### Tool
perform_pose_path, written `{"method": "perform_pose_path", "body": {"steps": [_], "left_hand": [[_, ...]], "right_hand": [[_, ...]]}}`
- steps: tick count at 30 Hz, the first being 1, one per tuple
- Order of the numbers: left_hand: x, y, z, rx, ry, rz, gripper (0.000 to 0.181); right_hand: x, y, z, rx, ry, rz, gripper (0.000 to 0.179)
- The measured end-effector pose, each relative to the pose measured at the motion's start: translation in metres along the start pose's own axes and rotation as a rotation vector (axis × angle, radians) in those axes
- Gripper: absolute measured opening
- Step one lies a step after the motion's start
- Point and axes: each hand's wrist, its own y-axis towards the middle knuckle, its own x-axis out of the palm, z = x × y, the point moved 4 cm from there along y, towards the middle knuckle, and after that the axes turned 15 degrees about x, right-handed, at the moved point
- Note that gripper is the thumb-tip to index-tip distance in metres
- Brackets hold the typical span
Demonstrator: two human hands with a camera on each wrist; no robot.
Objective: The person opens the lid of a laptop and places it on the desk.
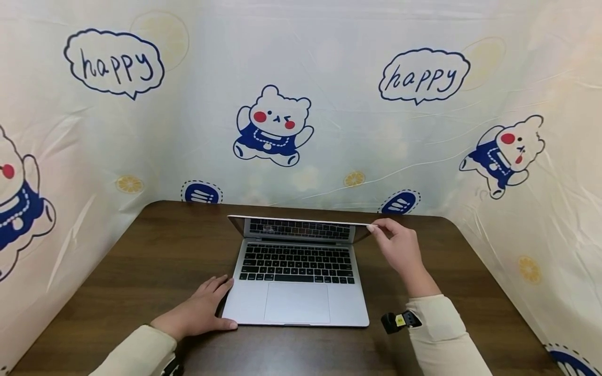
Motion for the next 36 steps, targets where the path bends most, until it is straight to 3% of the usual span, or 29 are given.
{"method": "perform_pose_path", "body": {"steps": [12,25,36], "left_hand": [[0.004,0.003,-0.007,-0.022,-0.017,-0.011,0.102],[0.006,0.003,-0.009,-0.034,-0.009,-0.022,0.103],[0.006,0.004,-0.008,-0.01,0.021,-0.006,0.102]], "right_hand": [[0.001,0.006,0.001,0.061,-0.002,-0.051,0.016],[0.003,0.013,-0.001,0.073,-0.009,-0.071,0.016],[0.002,0.023,-0.002,0.102,-0.024,-0.101,0.02]]}}
